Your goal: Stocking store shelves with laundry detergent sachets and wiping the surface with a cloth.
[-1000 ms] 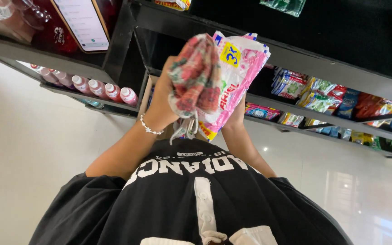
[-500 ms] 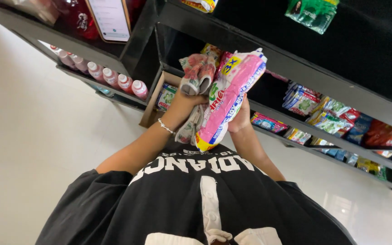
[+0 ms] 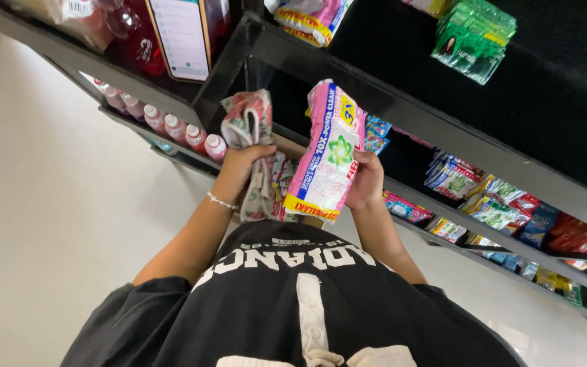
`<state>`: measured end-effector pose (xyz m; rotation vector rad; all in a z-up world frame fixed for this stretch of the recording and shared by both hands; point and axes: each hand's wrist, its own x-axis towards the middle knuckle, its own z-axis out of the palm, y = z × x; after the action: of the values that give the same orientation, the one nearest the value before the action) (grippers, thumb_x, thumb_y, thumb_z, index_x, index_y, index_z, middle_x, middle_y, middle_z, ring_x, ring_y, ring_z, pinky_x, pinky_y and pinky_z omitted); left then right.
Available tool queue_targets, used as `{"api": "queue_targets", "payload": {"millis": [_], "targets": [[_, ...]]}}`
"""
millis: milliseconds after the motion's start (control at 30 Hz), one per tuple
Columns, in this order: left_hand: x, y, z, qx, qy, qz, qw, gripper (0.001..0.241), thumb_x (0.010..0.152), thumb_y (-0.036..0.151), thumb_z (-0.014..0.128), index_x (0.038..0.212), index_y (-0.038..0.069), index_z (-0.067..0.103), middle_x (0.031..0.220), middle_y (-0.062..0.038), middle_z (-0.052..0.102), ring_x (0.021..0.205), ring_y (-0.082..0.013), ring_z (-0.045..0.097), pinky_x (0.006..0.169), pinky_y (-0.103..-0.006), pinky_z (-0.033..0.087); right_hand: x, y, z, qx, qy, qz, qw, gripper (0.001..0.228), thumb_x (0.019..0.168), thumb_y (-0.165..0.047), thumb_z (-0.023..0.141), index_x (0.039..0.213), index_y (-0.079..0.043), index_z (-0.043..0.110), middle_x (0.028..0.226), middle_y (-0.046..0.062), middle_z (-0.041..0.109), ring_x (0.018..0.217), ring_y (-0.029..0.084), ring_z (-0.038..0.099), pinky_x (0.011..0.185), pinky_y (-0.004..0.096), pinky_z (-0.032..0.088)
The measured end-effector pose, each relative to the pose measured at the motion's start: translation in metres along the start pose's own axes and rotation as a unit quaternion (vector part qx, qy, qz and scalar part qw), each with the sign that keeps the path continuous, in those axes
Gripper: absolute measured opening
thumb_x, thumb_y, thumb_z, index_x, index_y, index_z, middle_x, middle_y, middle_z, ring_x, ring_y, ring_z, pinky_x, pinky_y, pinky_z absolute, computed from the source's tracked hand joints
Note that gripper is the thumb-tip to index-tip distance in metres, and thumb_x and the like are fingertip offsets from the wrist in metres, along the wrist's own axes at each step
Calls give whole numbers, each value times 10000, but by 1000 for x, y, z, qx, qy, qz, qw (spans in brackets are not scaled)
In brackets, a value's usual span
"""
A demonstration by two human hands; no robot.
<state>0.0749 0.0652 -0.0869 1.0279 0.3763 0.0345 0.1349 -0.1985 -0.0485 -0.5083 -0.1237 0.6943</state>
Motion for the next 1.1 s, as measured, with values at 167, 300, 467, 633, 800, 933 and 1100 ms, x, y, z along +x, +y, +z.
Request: {"api": "queue_targets", "payload": {"millis": [167,300,467,633,800,933,1100], "targets": [[1,12,-11,-21,3,23,1000,239,798,56,775,1013,-14,697,878,-63,735,761,-172,705,722,-310,574,21,-30,-14,-108,55,-4,993,587,964,-228,619,1466,43,480,1398,201,624,1265,334,640,1149,509,479],[10,9,-12,-9,3,11,1000,263,801,65,757,1049,-22,743,873,-65,740,733,-149,681,693,-281,550,65,-74,24,-97,107,-15,989,571,1030,-370,553,1461,2,510,1374,200,653,1211,345,666,1086,501,509],[16,-1,-9,-24,-12,11,1000,252,821,57,749,1055,-35,736,847,-81,710,692,-165,652,648,-295,531,188,-127,56,-112,-4,-71,991,609,1021,-415,580,1483,-28,487,1395,183,642,1236,330,676,1106,534,542],[9,7,-4,-29,4,17,999,270,800,31,708,1057,-49,721,905,-67,753,783,-150,713,739,-280,573,369,-137,-27,-278,121,-91,949,621,1030,-355,706,1450,33,462,1290,230,714,1093,309,737,999,493,613],[-7,12,-1,-113,61,-77,989,322,801,13,688,1114,16,617,805,-68,685,611,-209,651,516,-382,529,493,-124,-160,-594,174,-103,779,487,1015,-357,698,1370,-83,510,1131,71,707,825,158,678,585,344,608],[-3,-26,-21,-132,59,-96,985,264,884,39,718,1092,-83,611,806,-123,655,594,-224,637,537,-380,561,441,-119,-116,-596,242,-2,766,421,1023,-330,610,1350,-67,628,963,101,657,651,189,566,480,341,508],[-3,-10,-3,-151,40,-81,984,374,807,4,689,1177,7,643,998,-88,738,840,-187,728,755,-338,603,438,-122,-128,-568,190,-36,800,428,1011,-316,634,1373,-104,551,938,-11,707,688,144,594,635,381,556]]}}
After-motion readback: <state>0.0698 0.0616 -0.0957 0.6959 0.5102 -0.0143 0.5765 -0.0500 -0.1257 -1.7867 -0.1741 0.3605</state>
